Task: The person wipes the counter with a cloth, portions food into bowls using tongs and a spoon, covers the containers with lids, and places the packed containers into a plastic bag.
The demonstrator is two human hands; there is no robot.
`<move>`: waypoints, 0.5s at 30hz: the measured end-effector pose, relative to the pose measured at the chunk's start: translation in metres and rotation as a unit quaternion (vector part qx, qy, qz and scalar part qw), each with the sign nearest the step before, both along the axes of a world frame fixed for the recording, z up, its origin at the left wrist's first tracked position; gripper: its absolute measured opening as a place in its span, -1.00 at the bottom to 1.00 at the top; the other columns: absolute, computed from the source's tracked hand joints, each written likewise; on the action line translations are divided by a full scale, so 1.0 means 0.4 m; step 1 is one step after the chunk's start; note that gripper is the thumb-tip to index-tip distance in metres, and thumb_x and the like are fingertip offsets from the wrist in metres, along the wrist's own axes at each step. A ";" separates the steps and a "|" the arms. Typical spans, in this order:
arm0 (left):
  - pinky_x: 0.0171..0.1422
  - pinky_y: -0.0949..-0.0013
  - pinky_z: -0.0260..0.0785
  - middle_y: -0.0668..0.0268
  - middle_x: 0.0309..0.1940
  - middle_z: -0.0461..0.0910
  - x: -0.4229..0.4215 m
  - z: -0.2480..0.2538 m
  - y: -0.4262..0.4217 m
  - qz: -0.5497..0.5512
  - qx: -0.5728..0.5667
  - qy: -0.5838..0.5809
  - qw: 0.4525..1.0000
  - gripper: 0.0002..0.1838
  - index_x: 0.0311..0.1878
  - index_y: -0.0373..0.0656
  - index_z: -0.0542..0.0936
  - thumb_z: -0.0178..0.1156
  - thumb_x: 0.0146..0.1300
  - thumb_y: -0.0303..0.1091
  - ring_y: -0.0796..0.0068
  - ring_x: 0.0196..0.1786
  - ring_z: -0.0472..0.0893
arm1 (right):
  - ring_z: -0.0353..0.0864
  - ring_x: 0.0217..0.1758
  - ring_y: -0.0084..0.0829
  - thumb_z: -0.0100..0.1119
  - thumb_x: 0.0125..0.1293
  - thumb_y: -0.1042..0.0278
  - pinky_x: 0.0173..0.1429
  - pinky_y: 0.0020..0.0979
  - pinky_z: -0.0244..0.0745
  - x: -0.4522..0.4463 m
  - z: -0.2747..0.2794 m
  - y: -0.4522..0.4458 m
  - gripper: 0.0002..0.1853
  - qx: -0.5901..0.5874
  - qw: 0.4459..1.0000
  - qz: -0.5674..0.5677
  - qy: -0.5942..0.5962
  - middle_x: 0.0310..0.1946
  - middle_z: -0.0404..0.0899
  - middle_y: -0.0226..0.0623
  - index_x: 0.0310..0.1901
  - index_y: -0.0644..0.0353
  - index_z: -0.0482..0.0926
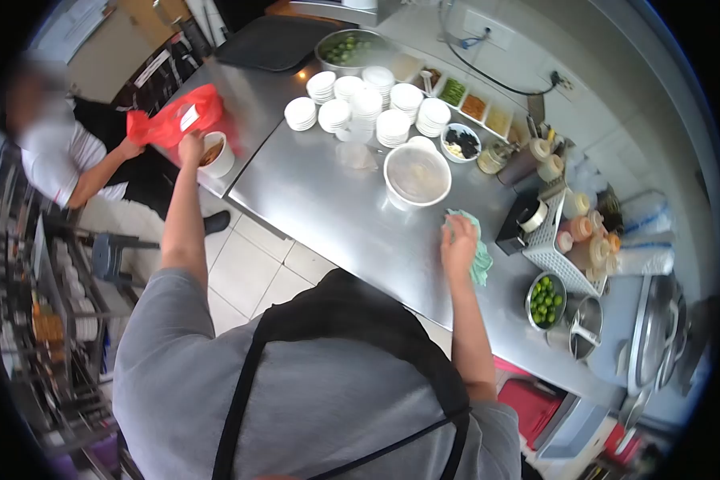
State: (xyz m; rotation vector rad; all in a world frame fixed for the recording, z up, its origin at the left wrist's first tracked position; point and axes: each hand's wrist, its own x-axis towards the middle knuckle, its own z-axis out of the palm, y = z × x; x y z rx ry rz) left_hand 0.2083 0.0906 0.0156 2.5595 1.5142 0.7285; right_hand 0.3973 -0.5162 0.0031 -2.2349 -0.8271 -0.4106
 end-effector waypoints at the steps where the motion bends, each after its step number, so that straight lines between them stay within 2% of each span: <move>1: -0.10 0.16 0.39 0.05 -0.30 0.56 -0.008 -0.008 0.022 -0.025 0.001 0.033 0.999 -0.66 -0.16 -0.06 0.57 0.08 0.08 -0.07 0.11 -0.17 0.55 | 0.38 -0.13 -0.21 0.17 -0.03 0.42 -0.09 -0.27 0.30 0.021 0.009 -0.025 -0.79 -0.063 0.996 -0.066 -0.008 -0.21 0.45 -0.28 -0.29 0.18 0.54; 2: -0.09 0.14 0.38 0.05 -0.30 0.55 -0.009 -0.015 0.043 -0.029 -0.015 0.089 0.995 -0.67 -0.20 -0.09 0.57 0.04 0.11 -0.08 0.09 -0.18 0.54 | 0.38 -0.13 -0.23 0.17 -0.04 0.41 -0.09 -0.27 0.30 0.035 0.013 -0.050 -0.78 -0.126 0.983 -0.133 -0.012 -0.20 0.46 -0.31 -0.28 0.16 0.55; 4: -0.09 0.08 0.37 0.01 -0.31 0.54 -0.020 -0.062 0.105 -0.075 -0.045 0.167 0.982 -0.72 -0.27 -0.14 0.56 0.02 0.09 -0.16 0.05 -0.18 0.53 | 0.40 -0.15 -0.24 0.18 -0.06 0.39 -0.11 -0.27 0.31 0.044 -0.001 -0.100 -0.78 -0.172 0.969 -0.179 -0.010 -0.24 0.47 -0.34 -0.29 0.15 0.55; 6: -0.10 0.09 0.37 -0.01 -0.32 0.54 -0.032 -0.058 0.099 -0.065 -0.029 0.148 0.986 -0.76 -0.35 -0.22 0.55 0.11 -0.03 -0.26 0.01 -0.19 0.53 | 0.44 -0.22 -0.24 0.20 -0.08 0.34 -0.17 -0.26 0.35 0.030 -0.032 -0.152 -0.82 -0.242 0.952 -0.187 0.017 -0.36 0.52 -0.36 -0.37 0.14 0.56; 8: -0.09 0.10 0.36 0.00 -0.32 0.54 -0.044 -0.032 0.062 -0.045 -0.013 0.157 0.986 -0.76 -0.31 -0.20 0.54 0.11 -0.09 -0.32 0.00 -0.17 0.52 | 0.45 -0.25 -0.22 0.20 -0.08 0.35 -0.21 -0.29 0.37 -0.012 -0.060 -0.178 -0.84 -0.231 0.951 -0.202 0.041 -0.38 0.52 -0.32 -0.41 0.17 0.55; 10: -0.07 0.10 0.35 0.00 -0.33 0.54 -0.070 -0.078 0.141 -0.054 -0.042 0.153 0.986 -0.75 -0.31 -0.20 0.54 0.14 -0.12 -0.34 0.02 -0.17 0.52 | 0.46 -0.28 -0.20 0.21 -0.08 0.36 -0.24 -0.31 0.38 -0.041 -0.056 -0.202 -0.86 -0.220 0.951 -0.207 0.060 -0.40 0.52 -0.28 -0.45 0.19 0.55; 12: -0.12 0.11 0.37 0.00 -0.41 0.54 -0.083 -0.030 0.093 -0.086 -0.028 0.143 0.986 -0.78 -0.37 -0.22 0.57 0.17 -0.16 -0.36 0.00 -0.23 0.53 | 0.49 -0.32 -0.34 0.18 0.00 0.37 -0.27 -0.40 0.38 -0.053 -0.024 -0.228 -0.89 -0.174 0.934 -0.228 0.212 -0.44 0.54 -0.33 -0.52 0.20 0.49; 13: -0.15 0.11 0.38 -0.01 -0.44 0.54 -0.086 -0.012 0.066 -0.093 0.007 0.117 0.989 -0.79 -0.40 -0.24 0.58 0.19 -0.18 -0.39 -0.01 -0.26 0.54 | 0.49 -0.32 -0.34 0.18 0.00 0.37 -0.27 -0.40 0.38 -0.051 0.000 -0.249 -0.89 -0.171 0.931 -0.240 0.215 -0.44 0.54 -0.33 -0.52 0.20 0.49; 14: -0.17 0.12 0.38 -0.02 -0.44 0.54 -0.084 0.017 0.031 -0.100 -0.006 0.099 0.990 -0.78 -0.38 -0.24 0.58 0.20 -0.19 -0.40 0.00 -0.27 0.54 | 0.47 -0.28 -0.45 0.17 0.05 0.34 -0.24 -0.45 0.35 -0.048 0.032 -0.277 -0.87 -0.037 0.922 -0.217 0.317 -0.35 0.53 -0.39 -0.53 0.18 0.48; 15: -0.18 0.12 0.37 -0.04 -0.45 0.54 -0.077 0.049 -0.010 -0.106 -0.018 0.081 0.991 -0.76 -0.36 -0.25 0.58 0.21 -0.19 -0.42 0.00 -0.28 0.54 | 0.44 -0.24 -0.56 0.16 0.09 0.32 -0.21 -0.51 0.32 -0.049 0.065 -0.298 -0.84 0.099 0.888 -0.185 0.409 -0.25 0.53 -0.44 -0.54 0.16 0.46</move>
